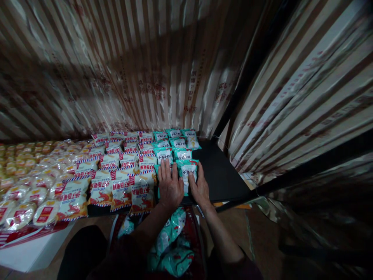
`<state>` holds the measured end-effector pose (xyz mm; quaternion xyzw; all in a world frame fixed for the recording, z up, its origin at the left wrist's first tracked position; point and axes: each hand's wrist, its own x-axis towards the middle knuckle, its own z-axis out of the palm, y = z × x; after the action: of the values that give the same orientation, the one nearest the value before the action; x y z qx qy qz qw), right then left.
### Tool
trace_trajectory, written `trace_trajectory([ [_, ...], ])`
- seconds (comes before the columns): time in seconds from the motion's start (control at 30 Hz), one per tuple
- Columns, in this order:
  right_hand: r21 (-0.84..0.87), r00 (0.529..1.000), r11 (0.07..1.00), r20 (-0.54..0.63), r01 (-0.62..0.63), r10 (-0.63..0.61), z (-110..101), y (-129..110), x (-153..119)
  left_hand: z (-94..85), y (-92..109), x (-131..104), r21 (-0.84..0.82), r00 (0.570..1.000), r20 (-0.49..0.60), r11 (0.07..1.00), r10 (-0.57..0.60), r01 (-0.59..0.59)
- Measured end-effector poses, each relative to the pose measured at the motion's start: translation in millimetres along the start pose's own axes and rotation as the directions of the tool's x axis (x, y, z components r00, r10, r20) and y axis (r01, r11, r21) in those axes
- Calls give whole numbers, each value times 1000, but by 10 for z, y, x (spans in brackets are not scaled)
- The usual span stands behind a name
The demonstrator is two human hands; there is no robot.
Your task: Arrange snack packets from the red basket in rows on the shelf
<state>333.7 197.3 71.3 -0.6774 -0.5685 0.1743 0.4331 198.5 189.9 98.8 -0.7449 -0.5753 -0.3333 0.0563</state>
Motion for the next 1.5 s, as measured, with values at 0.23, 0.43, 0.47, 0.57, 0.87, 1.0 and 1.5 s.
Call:
trace_trajectory([
  [0.23,42,996,995,12,-85,85,-68,-73,69,-73,13,122,29,999,16,998,50,-50],
  [0.43,83,997,994,47,-71,67,-101,-11,104,-20,-53,308,49,997,55,997,51,-54],
  [0.47,85,997,994,48,-68,64,-105,-2,109,-18,-60,351,57,997,66,997,45,-49],
  [0.57,82,997,995,54,-63,59,-107,14,124,-22,-65,477,72,993,117,997,27,-35],
  [0.87,139,999,990,41,-34,28,-105,96,171,-37,-260,997,155,926,233,952,-297,266],
  [1.0,155,999,987,45,-29,23,-123,86,254,47,-375,1180,148,880,302,930,-366,337],
  [1.5,200,998,980,64,-1,-12,-90,53,460,241,-367,1161,113,952,188,969,-240,222],
])
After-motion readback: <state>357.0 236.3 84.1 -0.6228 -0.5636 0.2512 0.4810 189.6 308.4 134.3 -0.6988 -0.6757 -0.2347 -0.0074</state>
